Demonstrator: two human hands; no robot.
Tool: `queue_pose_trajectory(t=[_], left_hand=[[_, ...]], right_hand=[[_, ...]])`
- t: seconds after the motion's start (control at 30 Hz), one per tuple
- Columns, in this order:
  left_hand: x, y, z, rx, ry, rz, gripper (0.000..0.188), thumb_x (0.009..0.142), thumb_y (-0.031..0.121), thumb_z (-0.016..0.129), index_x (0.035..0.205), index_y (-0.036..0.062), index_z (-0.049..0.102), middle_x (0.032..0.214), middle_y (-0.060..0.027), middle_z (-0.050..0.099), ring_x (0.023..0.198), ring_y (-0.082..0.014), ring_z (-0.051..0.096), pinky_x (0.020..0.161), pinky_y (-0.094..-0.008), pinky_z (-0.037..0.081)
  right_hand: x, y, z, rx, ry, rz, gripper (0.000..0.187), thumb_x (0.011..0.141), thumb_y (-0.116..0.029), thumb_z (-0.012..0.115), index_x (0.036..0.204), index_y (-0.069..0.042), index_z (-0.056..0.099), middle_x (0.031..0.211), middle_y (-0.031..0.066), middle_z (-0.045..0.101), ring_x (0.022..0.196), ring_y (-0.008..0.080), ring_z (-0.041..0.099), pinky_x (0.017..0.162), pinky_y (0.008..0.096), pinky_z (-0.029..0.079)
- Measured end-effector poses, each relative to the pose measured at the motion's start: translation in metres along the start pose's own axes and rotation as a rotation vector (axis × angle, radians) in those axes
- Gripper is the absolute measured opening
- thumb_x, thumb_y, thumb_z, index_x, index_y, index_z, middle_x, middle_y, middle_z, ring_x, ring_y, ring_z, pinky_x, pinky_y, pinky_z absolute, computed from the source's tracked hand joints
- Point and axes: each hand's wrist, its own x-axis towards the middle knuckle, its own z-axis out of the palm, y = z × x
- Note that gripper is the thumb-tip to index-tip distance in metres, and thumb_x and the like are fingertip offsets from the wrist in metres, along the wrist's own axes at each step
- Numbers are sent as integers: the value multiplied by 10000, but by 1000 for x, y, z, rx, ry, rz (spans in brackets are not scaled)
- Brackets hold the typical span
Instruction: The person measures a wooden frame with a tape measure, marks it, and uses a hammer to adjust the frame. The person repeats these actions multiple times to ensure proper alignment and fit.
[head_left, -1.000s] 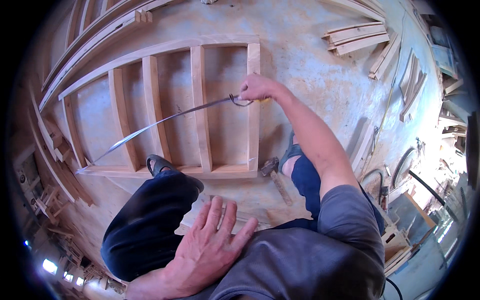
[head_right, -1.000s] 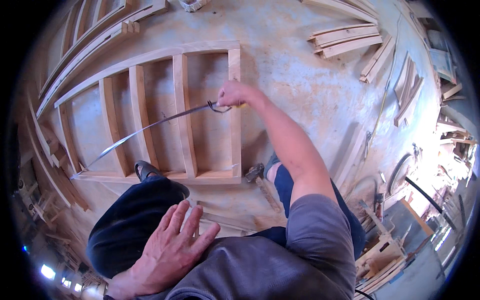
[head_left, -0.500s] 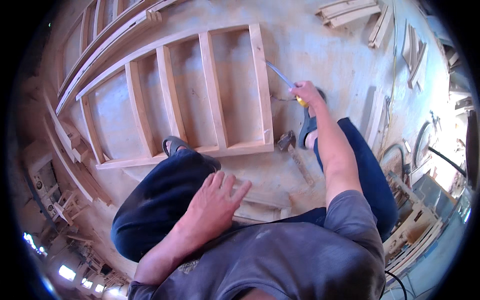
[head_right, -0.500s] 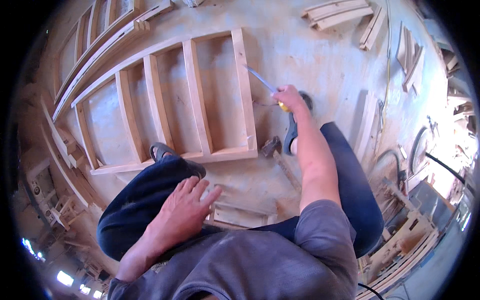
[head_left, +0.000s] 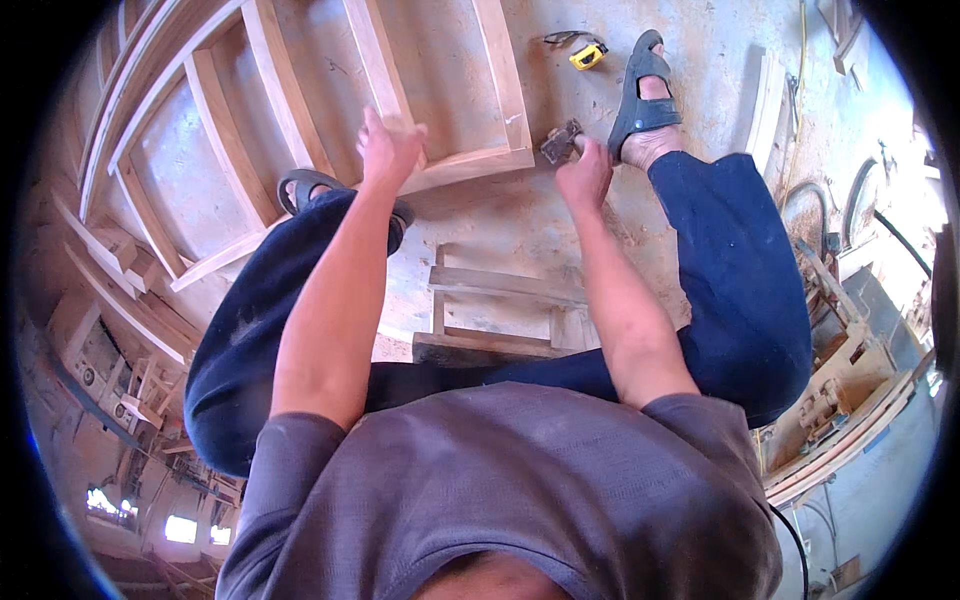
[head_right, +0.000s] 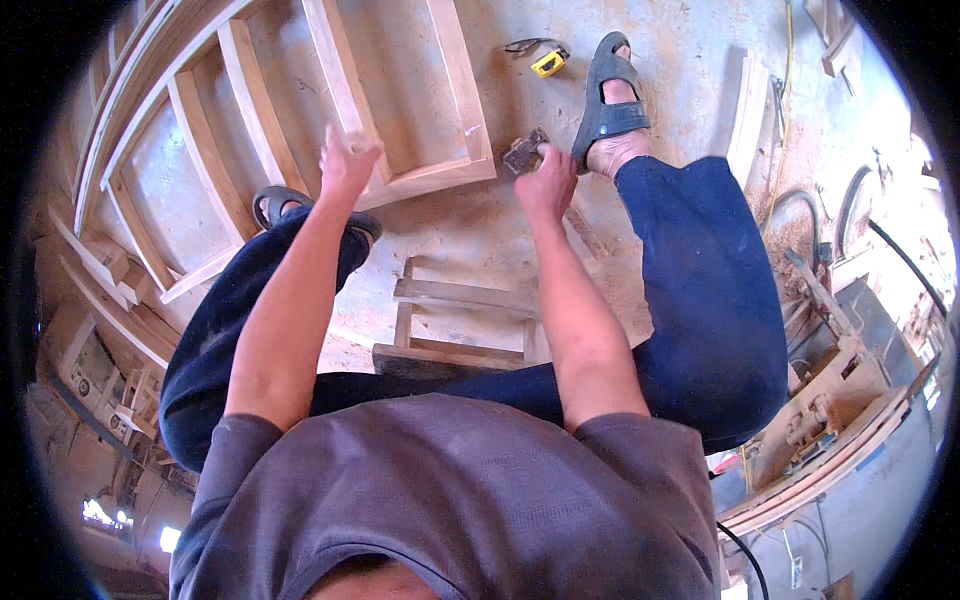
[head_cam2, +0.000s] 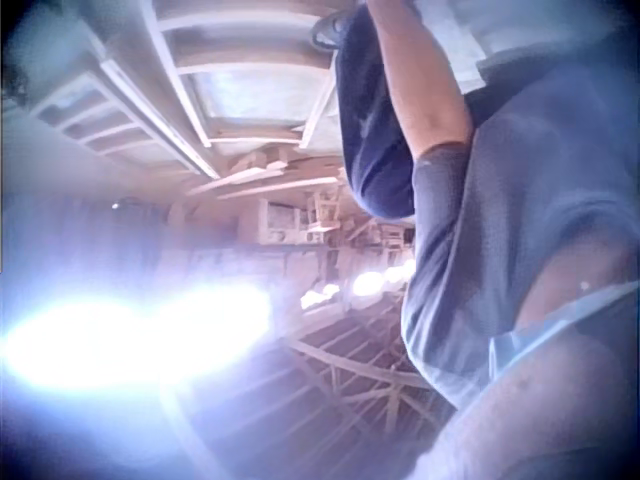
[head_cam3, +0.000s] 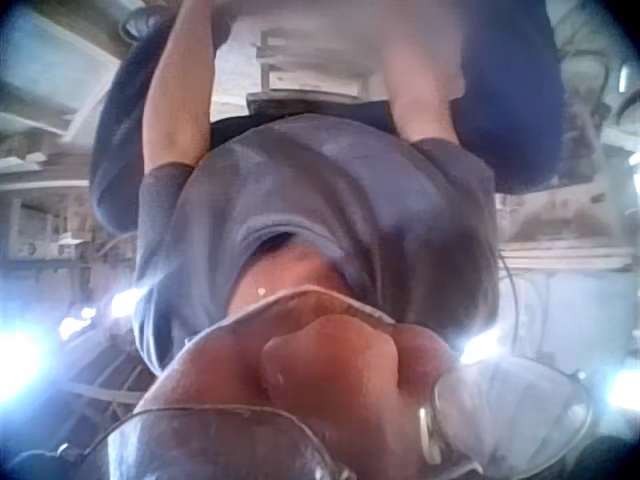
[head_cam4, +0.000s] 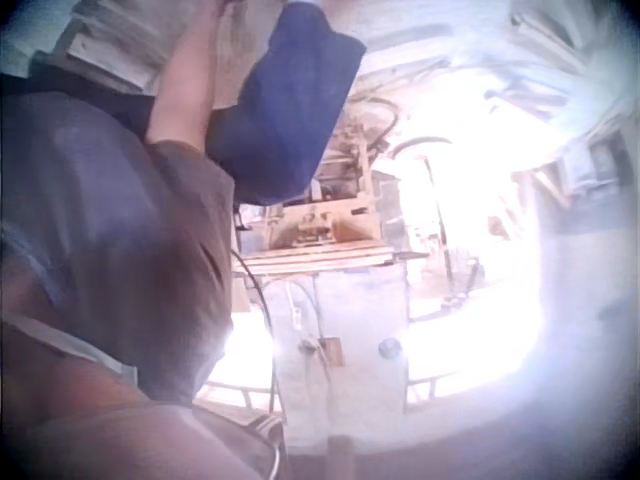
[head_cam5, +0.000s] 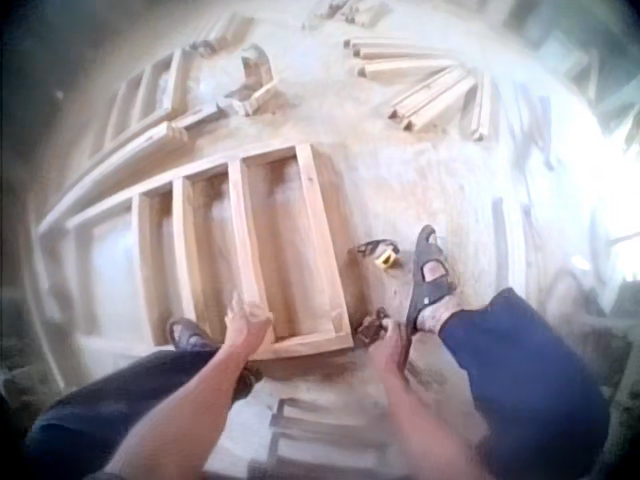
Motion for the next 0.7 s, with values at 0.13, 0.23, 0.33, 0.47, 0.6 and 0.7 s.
queue_pose_trajectory(t=[0.13, 0.23, 0.33, 0.47, 0.6, 0.7], left_hand=[[25, -17, 24, 61, -42, -104, 1139, 770, 372, 788, 1549, -24, 58, 1541, -334, 259, 1443, -478, 246, 1192, -501, 244], [41, -22, 43, 144, -66, -36, 1216, 793, 352, 774, 1529, -53, -106, 1504, -357, 282, 1428, -477, 268, 1189, -519, 211], [37, -30, 57, 298, 4, 103, 1117, 834, 271, 708, 1512, -107, -96, 1484, -386, 265, 1392, -499, 298, 1174, -521, 236], [34, -45, 62, 302, 86, 193, 1059, 827, 191, 667, 1487, -161, -81, 1469, -412, 245, 1366, -523, 310, 1168, -532, 244], [40, -54, 64, 294, 112, 276, 1038, 810, 174, 672, 1477, -183, -39, 1433, -421, 272, 1342, -531, 329, 1156, -534, 259], [39, -43, 58, 267, 68, 249, 1008, 803, 175, 686, 1467, -187, 20, 1410, -421, 292, 1318, -530, 350, 1141, -536, 275]], right_hand=[[-50, 14, 1, -278, -62, 259, 369, 723, -101, 671, 1073, -14, 593, 1086, 213, 610, 1135, 369, 549, 952, 486, 464], [-34, 40, -4, -383, -256, 168, 360, 721, -133, 702, 1044, -25, 584, 1041, 198, 618, 1040, 356, 594, 896, 476, 493], [-32, 67, -1, -170, -544, 183, 330, 724, -136, 718, 996, -25, 567, 854, 143, 617, 757, 311, 641, 693, 440, 541], [-18, 25, -29, 518, -805, 718, 219, 749, -104, 713, 882, -27, 557, 636, 74, 559, 475, 207, 563, 450, 375, 486], [-34, 7, -13, 720, -583, 844, 142, 783, -59, 681, 790, -45, 540, 611, 68, 556, 462, 174, 555, 405, 361, 458], [-35, -9, 5, 390, -634, 758, 152, 781, -33, 672, 789, -44, 520, 609, 64, 549, 442, 163, 525, 389, 349, 445]])
